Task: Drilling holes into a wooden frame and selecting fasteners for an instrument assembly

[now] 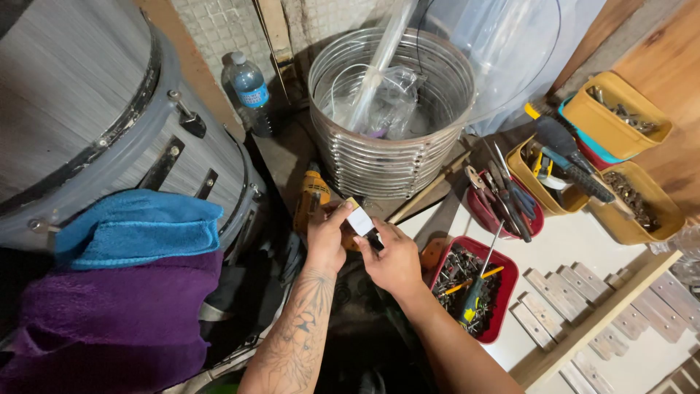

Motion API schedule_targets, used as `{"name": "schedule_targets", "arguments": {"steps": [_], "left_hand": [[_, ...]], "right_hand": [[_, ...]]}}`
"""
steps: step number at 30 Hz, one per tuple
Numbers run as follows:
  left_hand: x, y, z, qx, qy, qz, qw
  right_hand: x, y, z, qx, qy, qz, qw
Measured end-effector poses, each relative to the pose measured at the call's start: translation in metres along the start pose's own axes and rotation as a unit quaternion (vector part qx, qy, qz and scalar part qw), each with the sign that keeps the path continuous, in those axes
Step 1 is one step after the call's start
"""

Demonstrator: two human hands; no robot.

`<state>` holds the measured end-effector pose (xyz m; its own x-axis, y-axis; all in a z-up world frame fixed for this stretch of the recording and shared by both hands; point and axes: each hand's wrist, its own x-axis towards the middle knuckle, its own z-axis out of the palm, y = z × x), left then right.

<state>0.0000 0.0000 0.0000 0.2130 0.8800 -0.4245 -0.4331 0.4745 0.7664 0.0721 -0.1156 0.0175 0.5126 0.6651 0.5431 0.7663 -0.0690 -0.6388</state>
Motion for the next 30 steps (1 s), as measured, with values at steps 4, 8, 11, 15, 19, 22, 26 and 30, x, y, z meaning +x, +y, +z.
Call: {"name": "schedule_targets", "arguments": {"steps": [4,8,11,15,19,22,26,30], "left_hand": [[-0.011,0.008,0.007,-0.002,0.0,-0.003,1.0],[-0.048,0.035,0.025,-0.045,0.021,-0.047,0.998],[-0.007,-0.007,0.001,-0.096,0.006,-0.073,0.993],[-0.028,0.012,0.011,-0.059,0.031,-0.049,0.997],[-0.027,0.002,0.004,0.057,0.096,0.0,0.994],[-0.022,0.043,0.013,0.218,0.086,0.102,0.967],[0.135,0.051,0.014,-0.089,0.112,-0.013,0.99],[0.225,0.086,0.036,0.074,0.086,0.029,0.993]], "right_hand": [[0.008,0.004,0.005,-0.018,0.01,-0.019,1.0],[0.015,-0.005,0.005,0.012,0.019,-0.037,0.999],[0.01,-0.009,0.01,0.022,0.015,-0.056,0.998],[0.007,-0.003,0.025,0.024,0.044,-0.05,0.997],[0.024,0.0,0.041,0.037,-0.019,-0.017,0.999],[0.042,-0.042,0.007,0.017,-0.161,0.08,0.983],[0.034,-0.059,-0.063,0.028,-0.24,0.094,0.966],[0.005,-0.044,-0.147,0.052,-0.376,0.082,0.921]]}}
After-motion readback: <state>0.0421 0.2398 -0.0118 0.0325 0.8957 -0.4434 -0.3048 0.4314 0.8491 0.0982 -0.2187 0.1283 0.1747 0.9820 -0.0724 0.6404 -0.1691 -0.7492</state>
